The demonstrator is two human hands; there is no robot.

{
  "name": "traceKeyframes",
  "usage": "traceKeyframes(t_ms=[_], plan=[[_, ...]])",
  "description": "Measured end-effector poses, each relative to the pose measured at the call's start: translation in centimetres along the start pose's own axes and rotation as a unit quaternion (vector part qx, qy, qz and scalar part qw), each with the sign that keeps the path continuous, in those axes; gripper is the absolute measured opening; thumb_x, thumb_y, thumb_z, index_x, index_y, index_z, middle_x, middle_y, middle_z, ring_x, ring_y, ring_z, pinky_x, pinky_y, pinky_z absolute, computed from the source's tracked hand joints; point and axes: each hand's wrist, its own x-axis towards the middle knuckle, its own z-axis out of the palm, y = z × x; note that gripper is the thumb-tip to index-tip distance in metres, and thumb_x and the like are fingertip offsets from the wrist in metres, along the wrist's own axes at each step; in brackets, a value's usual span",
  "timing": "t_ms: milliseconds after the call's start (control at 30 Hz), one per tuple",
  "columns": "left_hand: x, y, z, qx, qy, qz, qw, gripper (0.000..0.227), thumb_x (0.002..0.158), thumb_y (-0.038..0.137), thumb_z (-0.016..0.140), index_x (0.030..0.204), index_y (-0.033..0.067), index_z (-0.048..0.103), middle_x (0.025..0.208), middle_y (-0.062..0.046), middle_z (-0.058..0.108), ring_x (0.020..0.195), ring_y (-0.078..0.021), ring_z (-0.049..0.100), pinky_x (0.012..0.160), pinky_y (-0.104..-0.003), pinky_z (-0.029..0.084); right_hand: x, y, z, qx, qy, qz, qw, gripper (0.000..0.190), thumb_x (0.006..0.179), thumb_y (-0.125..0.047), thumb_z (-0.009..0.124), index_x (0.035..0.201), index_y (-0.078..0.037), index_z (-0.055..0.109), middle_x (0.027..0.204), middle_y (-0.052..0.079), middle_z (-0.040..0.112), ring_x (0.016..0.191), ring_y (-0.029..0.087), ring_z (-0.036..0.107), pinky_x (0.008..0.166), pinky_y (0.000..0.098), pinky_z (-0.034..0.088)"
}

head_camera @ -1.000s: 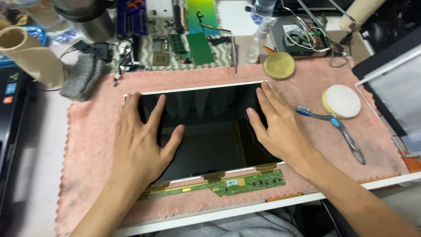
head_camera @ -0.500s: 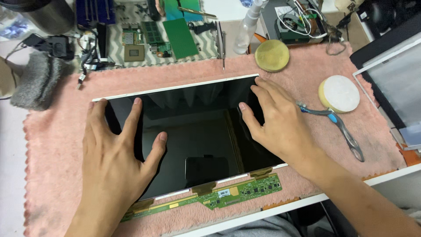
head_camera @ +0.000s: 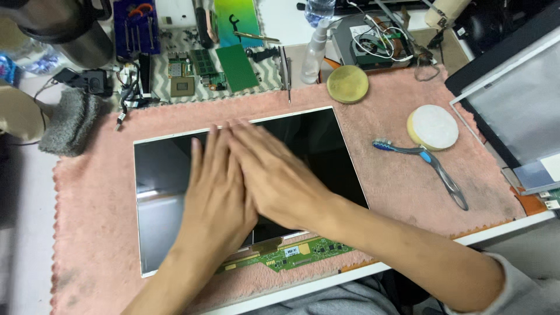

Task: The person assembles a laptop screen by placing a white backlight diffuser onto a metal frame, then positioning the LCD panel on top. They align the components and use a screwdriver to secure the frame.

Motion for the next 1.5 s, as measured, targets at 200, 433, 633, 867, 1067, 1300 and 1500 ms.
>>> traceKeyframes(t_ms=[200,433,633,867,1067,1300,1500], plan=[[-1.1,-1.2,-0.5,0.023,0.030,0.009,0.999,0.076,0.114,0.036,0.047,0.178,-0.0030,0.040,0.184,-0.025,0.044,0.173,-0.0408,0.037,0.143,-0.057,0.025,-0.7,1.9,0.8,0.015,-0.047,-0.006,0.999,0.081,0.123,-0.055,0.035,0.175,0.007,0.038,0.185,0.029,0.038,0.175,0.040,0.030,0.146,0.0539,0.016],[-2.5,-2.6,-2.0,0.057,0.052,-0.073,0.994,0.081,0.116,0.051,0.052,0.175,-0.0045,0.047,0.182,-0.026,0.047,0.170,-0.0400,0.043,0.140,-0.051,0.029,-3.5,4.9,-2.9,-0.033,-0.141,0.088,0.985,0.080,0.125,-0.056,0.021,0.182,0.001,0.019,0.191,0.024,0.015,0.177,0.035,0.013,0.143,0.0490,0.006],[-4.1,-4.5,-2.5,0.069,0.055,-0.121,0.989,0.090,0.112,0.060,0.055,0.178,-0.0012,0.044,0.184,-0.027,0.043,0.171,-0.0440,0.037,0.139,-0.057,0.026,-6.4,7.9,-2.9,-0.069,-0.100,0.118,0.986,0.076,0.123,-0.048,0.028,0.180,0.003,0.024,0.189,0.027,0.022,0.176,0.038,0.021,0.143,0.0508,0.012],[-7.3,-6.8,-4.6,0.059,-0.009,-0.183,0.981,0.089,0.117,0.060,0.040,0.182,-0.0007,0.029,0.187,-0.028,0.030,0.175,-0.0469,0.019,0.140,-0.063,0.007,-7.5,8.7,-3.4,-0.129,-0.015,0.125,0.984,0.061,0.120,-0.026,0.043,0.163,0.016,0.053,0.178,0.038,0.046,0.168,0.051,0.038,0.138,0.0625,0.027],[-4.4,-2.4,-3.2,-0.029,0.060,-0.125,0.990,0.078,0.101,0.010,0.056,0.174,-0.0077,0.036,0.178,-0.039,0.039,0.170,-0.0575,0.028,0.138,-0.066,0.025,-5.4,3.4,-3.1,0.025,0.069,0.103,0.992,0.047,0.118,-0.009,0.050,0.158,0.011,0.063,0.170,0.034,0.057,0.163,0.048,0.049,0.140,0.0531,0.032],[2.1,9.4,6.2,-0.028,0.098,-0.106,0.989,0.086,0.098,0.032,0.054,0.172,-0.0089,0.043,0.182,-0.034,0.042,0.169,-0.0506,0.040,0.141,-0.064,0.027,-5.6,5.8,0.3,0.087,-0.021,0.056,0.994,0.070,0.116,-0.030,0.051,0.177,0.000,0.039,0.185,0.031,0.035,0.174,0.047,0.029,0.143,0.0531,0.019],[1.1,7.0,5.9,-0.040,0.129,-0.091,0.987,0.075,0.107,0.040,0.044,0.168,-0.0034,0.056,0.177,-0.024,0.056,0.170,-0.0426,0.047,0.147,-0.059,0.023,-6.0,5.4,-0.5,0.069,0.005,0.062,0.996,0.061,0.108,0.000,0.053,0.168,0.007,0.050,0.181,0.034,0.042,0.168,0.052,0.040,0.142,0.0563,0.028]])
